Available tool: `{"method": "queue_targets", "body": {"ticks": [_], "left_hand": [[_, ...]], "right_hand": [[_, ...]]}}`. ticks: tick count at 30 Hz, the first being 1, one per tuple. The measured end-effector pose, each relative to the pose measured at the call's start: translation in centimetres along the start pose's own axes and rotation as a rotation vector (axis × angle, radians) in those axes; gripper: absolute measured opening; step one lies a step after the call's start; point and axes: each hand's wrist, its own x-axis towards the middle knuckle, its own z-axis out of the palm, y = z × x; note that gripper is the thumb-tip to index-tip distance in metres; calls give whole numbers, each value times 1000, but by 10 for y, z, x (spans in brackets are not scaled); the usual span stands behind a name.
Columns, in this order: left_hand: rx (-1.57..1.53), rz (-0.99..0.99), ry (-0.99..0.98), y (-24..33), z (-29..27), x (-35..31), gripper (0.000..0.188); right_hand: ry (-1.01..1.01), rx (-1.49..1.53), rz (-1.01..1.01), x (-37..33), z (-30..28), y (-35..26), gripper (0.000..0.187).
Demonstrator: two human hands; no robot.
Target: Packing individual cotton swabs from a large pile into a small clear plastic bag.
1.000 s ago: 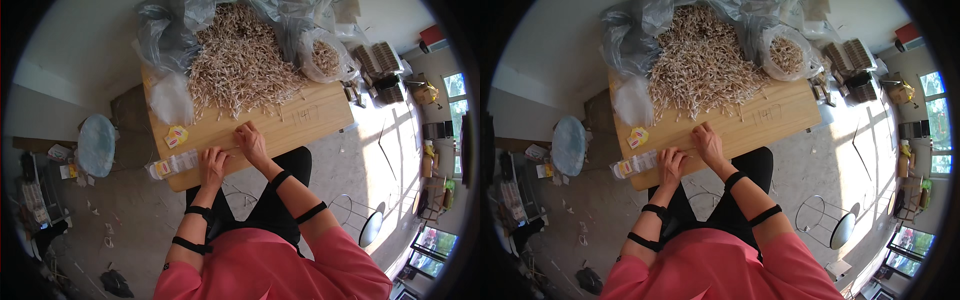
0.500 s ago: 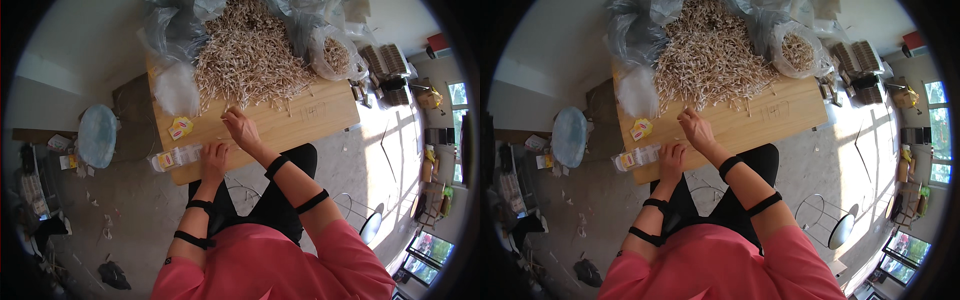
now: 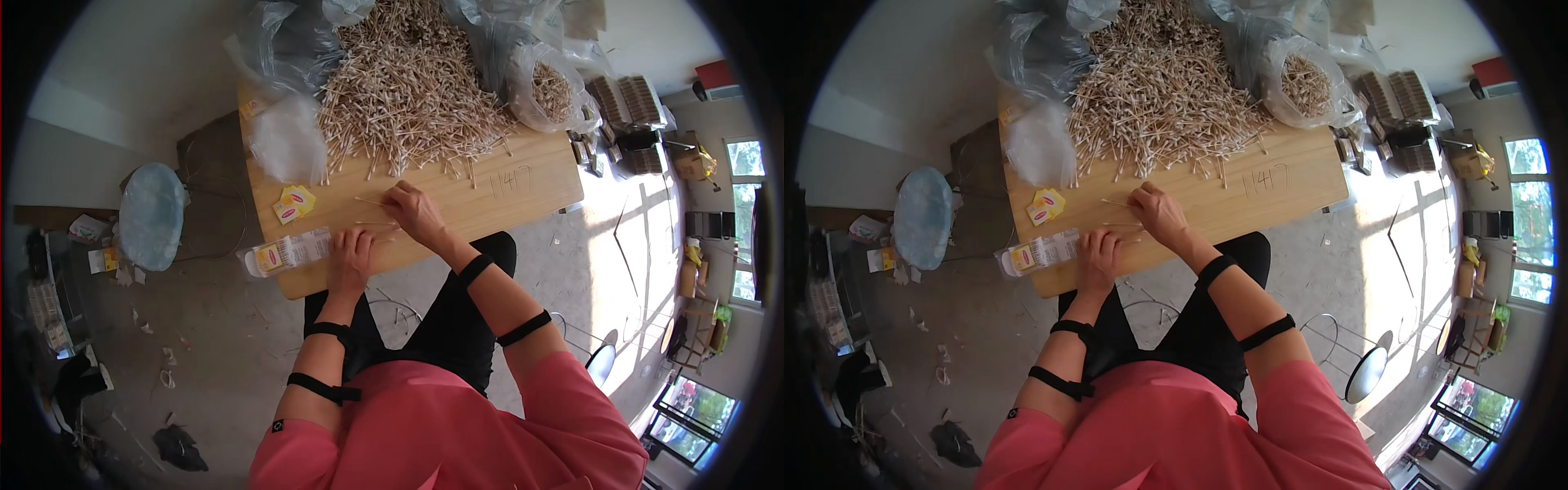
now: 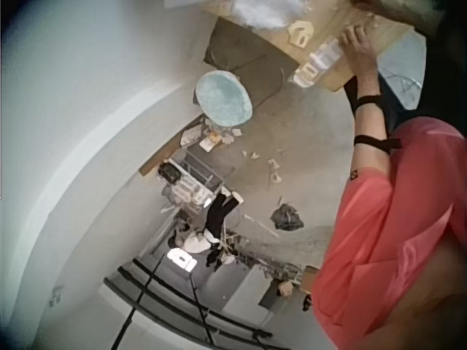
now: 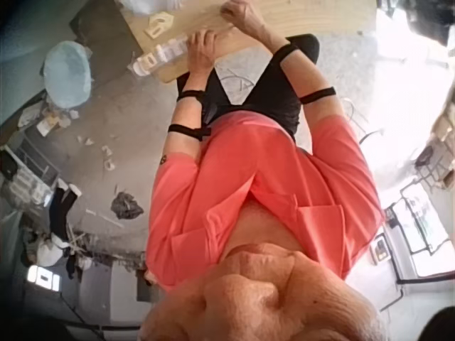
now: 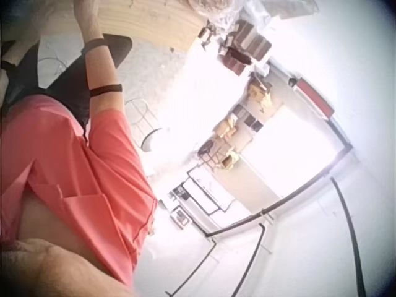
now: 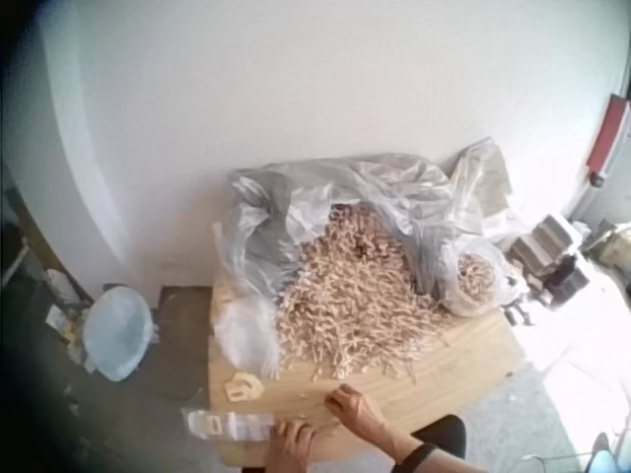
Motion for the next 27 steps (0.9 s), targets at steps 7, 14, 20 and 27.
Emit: {"method": "queue_targets", "body": {"ticks": [7,14,20,27], "left_hand": [[-21,100,40,6,-9,14,37],[-14,77,2,7,0,9,37],[-9,49,-11,3,-1,2,34],[-34,56,-27,5,-4,6,37]], "right_hand": [[6,-13,30,-4,11,-12,12],[286,-259,390,56,30,-18,20],[-2,-10,242,-12,13,-7,16],[106,39,82,-24,2,0,11]]}}
